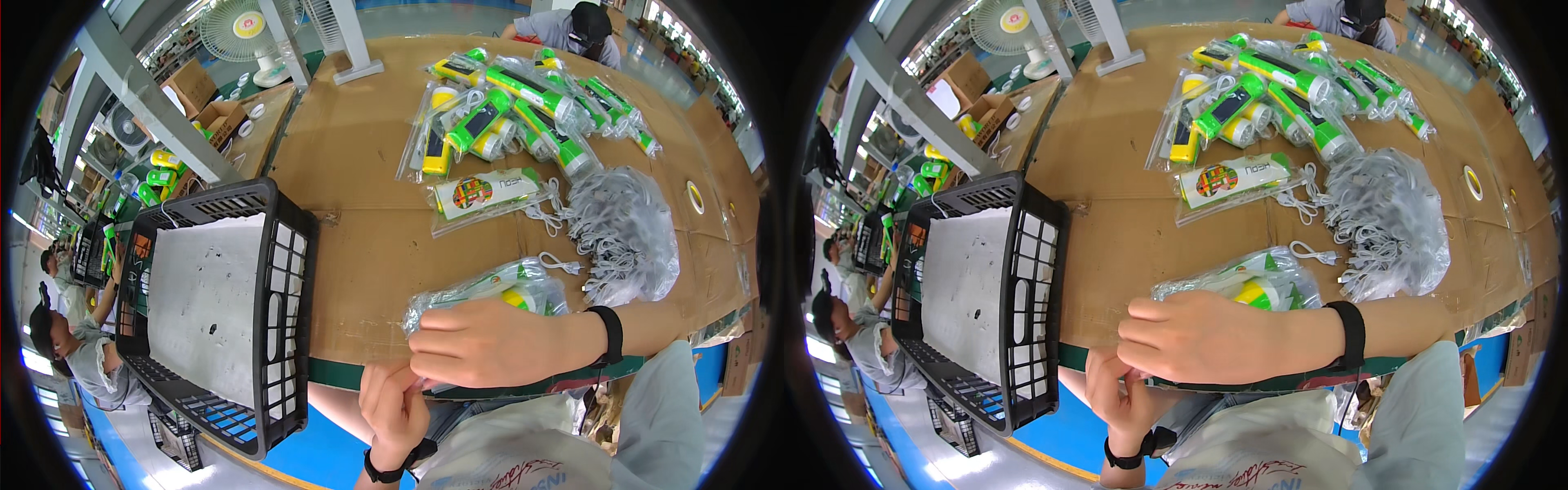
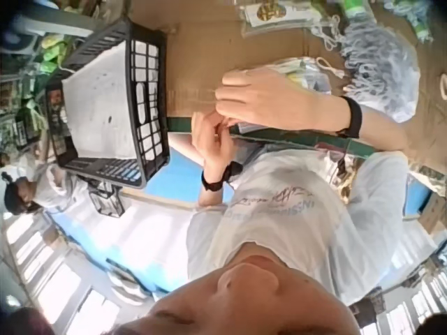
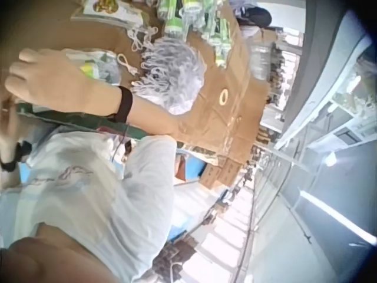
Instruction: Assembling and packaging flashlights into plastic bags on an assembly line.
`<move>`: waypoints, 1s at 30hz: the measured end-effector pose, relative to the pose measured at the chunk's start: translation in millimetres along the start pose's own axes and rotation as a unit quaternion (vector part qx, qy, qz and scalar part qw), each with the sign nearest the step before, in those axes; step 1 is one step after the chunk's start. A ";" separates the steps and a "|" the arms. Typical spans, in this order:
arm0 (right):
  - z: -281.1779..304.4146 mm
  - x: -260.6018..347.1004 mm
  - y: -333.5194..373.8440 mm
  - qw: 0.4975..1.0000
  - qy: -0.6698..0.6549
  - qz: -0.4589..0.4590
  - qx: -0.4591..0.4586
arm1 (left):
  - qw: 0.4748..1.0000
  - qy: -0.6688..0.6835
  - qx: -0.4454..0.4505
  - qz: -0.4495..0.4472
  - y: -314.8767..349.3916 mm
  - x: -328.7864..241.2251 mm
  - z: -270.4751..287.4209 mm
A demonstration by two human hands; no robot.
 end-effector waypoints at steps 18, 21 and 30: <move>59.6 -21.1 60.2 0.996 0.077 -0.023 0.028 | 0.962 -0.053 -0.250 -0.093 11.0 -38.1 97.9; 54.5 -34.3 80.6 0.993 0.006 -0.112 0.035 | 0.970 0.017 -0.239 0.039 7.1 0.7 84.1; 101.5 -138.0 148.8 0.794 -0.059 -0.431 -0.424 | 0.963 0.161 -0.007 0.215 5.9 15.5 25.8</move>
Point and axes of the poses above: each hand's wrist, its own y-axis away from the middle knuckle, its own z-axis out of the back of the hand, x = y × z, the point moved 6 cm from there along -y, towards the middle knuckle, and after that the axes turned 14 degrees about y, right-handed, at the moved point
